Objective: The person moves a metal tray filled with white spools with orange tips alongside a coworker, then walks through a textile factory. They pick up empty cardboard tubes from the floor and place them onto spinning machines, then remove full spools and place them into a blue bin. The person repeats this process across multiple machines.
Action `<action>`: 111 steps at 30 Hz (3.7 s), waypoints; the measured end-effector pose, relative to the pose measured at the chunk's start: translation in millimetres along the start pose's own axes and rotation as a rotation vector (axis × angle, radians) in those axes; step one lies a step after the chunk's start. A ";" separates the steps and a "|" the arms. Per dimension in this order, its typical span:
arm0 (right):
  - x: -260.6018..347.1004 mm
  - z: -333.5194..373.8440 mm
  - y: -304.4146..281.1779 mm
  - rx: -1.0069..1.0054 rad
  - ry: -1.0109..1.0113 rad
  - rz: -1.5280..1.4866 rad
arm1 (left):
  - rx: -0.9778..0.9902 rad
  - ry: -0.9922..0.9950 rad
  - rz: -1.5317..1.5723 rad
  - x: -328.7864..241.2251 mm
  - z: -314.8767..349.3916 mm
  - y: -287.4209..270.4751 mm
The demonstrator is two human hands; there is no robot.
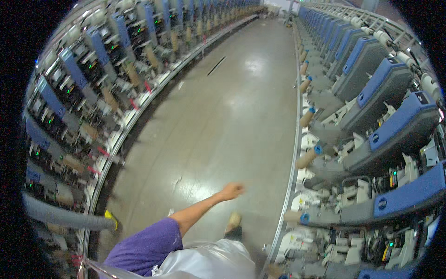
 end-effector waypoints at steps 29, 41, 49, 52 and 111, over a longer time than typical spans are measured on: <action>505.2 239.5 906.2 1.633 -1.020 0.341 | -0.419 -0.071 0.373 135.4 -652.5 -548.1; 941.4 282.2 1209.0 1.924 -0.860 -0.557 | -0.088 -1.310 -0.223 387.5 -486.9 -658.6; 951.6 242.6 1444.8 1.963 -1.037 0.107 | -0.482 -1.005 -0.056 399.7 -849.2 -843.4; 972.8 201.6 1516.7 1.992 -0.533 -0.004 | -0.682 -0.570 0.472 329.2 -1128.5 -931.7; 1488.5 -453.6 2520.7 0.388 -0.124 -0.238 | 1.330 -0.222 0.645 -268.4 -2599.5 -871.5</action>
Point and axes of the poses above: each hand's wrist, its own z-axis away from the middle knuckle, its own y-axis out of the palm, x = y × z, the point moved 9 cm from there along -z, towards the middle knuckle, and after that the axes turned 1 degree about -x, right-handed, at the moved point
